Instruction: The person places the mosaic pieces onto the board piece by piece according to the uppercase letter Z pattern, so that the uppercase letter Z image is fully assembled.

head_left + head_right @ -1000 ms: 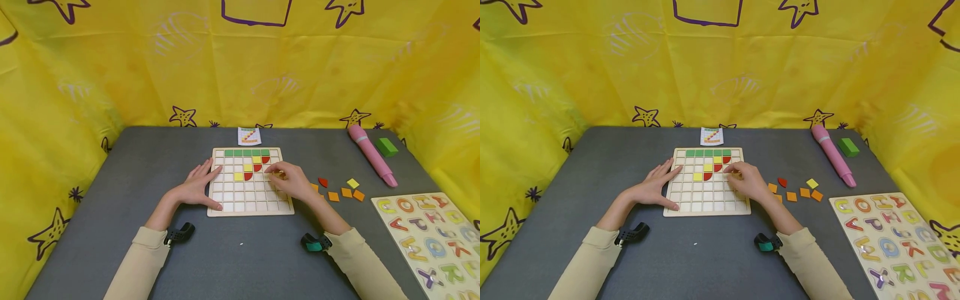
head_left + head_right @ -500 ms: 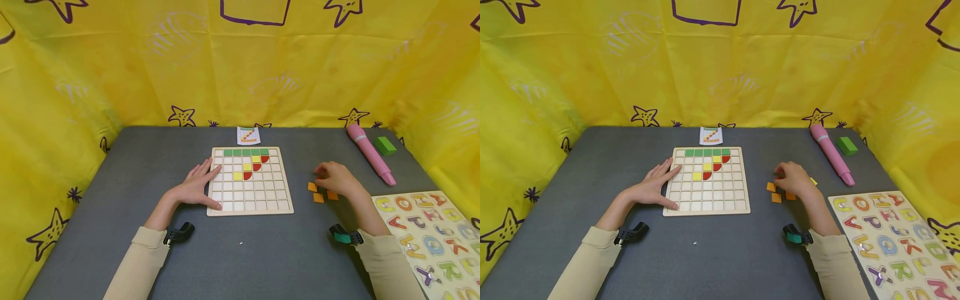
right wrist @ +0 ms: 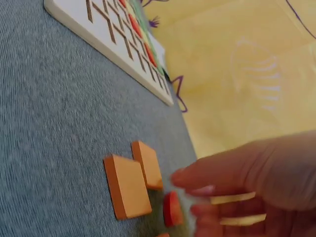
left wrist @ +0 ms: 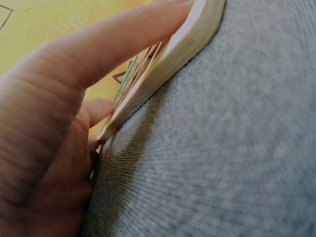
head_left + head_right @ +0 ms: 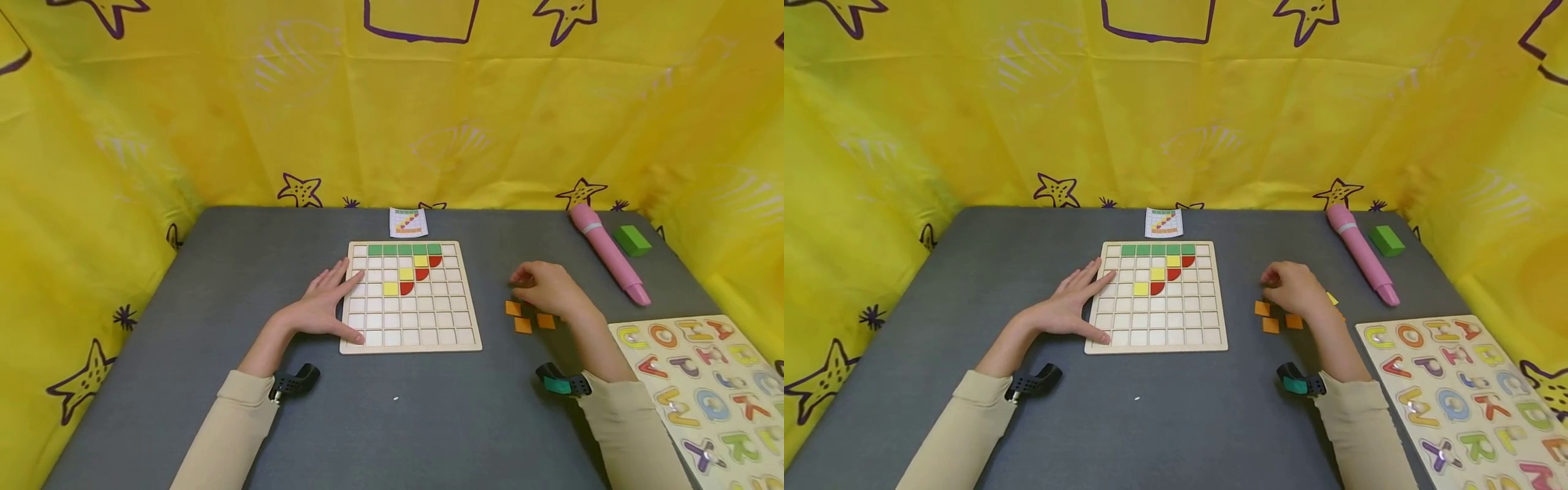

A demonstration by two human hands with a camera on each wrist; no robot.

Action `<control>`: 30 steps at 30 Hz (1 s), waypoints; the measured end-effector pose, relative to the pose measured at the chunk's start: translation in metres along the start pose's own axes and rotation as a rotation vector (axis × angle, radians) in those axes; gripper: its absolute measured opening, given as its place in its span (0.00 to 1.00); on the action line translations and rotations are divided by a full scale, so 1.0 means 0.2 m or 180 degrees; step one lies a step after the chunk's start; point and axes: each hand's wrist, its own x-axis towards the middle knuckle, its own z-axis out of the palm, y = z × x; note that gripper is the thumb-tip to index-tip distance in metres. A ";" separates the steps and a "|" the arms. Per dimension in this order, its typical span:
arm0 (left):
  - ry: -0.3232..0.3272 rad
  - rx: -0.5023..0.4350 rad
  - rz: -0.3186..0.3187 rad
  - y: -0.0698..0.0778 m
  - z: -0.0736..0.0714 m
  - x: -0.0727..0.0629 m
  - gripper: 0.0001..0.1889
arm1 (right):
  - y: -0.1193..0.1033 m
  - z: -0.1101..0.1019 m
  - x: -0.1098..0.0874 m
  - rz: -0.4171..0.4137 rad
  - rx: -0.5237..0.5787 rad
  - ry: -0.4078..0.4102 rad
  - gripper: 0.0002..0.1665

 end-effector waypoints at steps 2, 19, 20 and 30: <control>0.0001 0.0001 -0.0020 0.00 0.00 0.00 0.66 | 0.01 -0.02 -0.02 0.0207 -0.0068 -0.0111 0.13; -0.0004 0.0017 -0.0014 -0.01 0.00 0.00 0.66 | 0.03 0.12 0.05 -0.0612 0.0316 0.0308 0.10; -0.0006 0.0020 -0.0013 -0.01 0.00 0.00 0.66 | 0.03 0.13 0.06 -0.0580 0.0334 0.0307 0.11; -0.0006 0.0022 -0.0016 -0.01 0.00 0.00 0.66 | 0.02 0.19 0.09 -0.0595 0.0351 0.0448 0.13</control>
